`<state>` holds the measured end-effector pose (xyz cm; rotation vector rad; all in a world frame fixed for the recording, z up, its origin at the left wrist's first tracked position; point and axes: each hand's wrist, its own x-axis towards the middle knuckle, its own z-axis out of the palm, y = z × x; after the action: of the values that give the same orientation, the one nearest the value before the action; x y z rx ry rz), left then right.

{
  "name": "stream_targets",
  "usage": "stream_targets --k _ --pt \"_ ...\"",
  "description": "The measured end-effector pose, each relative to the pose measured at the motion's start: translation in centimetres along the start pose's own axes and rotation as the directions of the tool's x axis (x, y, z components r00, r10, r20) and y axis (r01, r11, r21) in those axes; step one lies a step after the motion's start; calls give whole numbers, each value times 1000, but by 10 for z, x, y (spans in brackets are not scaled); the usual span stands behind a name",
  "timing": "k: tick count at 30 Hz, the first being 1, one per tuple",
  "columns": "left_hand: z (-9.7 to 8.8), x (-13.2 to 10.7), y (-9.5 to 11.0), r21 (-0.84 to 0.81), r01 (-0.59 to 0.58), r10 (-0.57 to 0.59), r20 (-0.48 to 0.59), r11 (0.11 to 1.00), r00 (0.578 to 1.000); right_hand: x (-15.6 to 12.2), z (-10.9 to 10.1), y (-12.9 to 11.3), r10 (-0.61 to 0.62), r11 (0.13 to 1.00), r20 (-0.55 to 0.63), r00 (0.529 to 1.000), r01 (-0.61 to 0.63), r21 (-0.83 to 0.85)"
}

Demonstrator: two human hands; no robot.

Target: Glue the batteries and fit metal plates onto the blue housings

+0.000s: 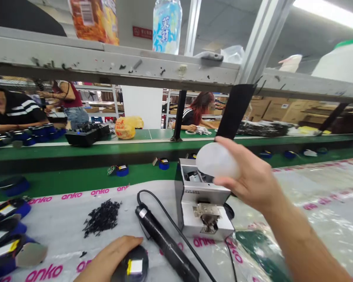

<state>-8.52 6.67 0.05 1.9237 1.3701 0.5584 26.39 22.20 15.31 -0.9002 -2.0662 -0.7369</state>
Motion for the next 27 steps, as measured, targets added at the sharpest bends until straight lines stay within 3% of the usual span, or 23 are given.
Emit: stream_targets --k 3,5,10,15,23,25,27 --pt "-12 -2 -6 -61 -46 47 17 997 999 19 31 15 -266 963 130 955 257 82" --pt "-17 -6 -19 -120 -77 74 -27 990 997 21 47 15 -333 942 152 931 319 107" --pt "-16 -12 -45 -295 -37 -21 -193 955 981 18 62 5 -252 967 107 962 248 48" --pt "-6 -11 -39 -522 -52 -148 -334 851 931 21 62 4 -218 974 153 964 203 104" --pt "-8 -10 -8 -855 -86 -325 -285 511 902 26 64 18 -247 960 248 937 203 192" --pt "-9 -11 -4 -882 -83 -347 -267 463 899 25 56 9 -234 967 230 945 201 155" --pt "-10 -13 -1 -894 -95 -353 -268 438 896 18 39 -15 -219 972 169 961 199 125"
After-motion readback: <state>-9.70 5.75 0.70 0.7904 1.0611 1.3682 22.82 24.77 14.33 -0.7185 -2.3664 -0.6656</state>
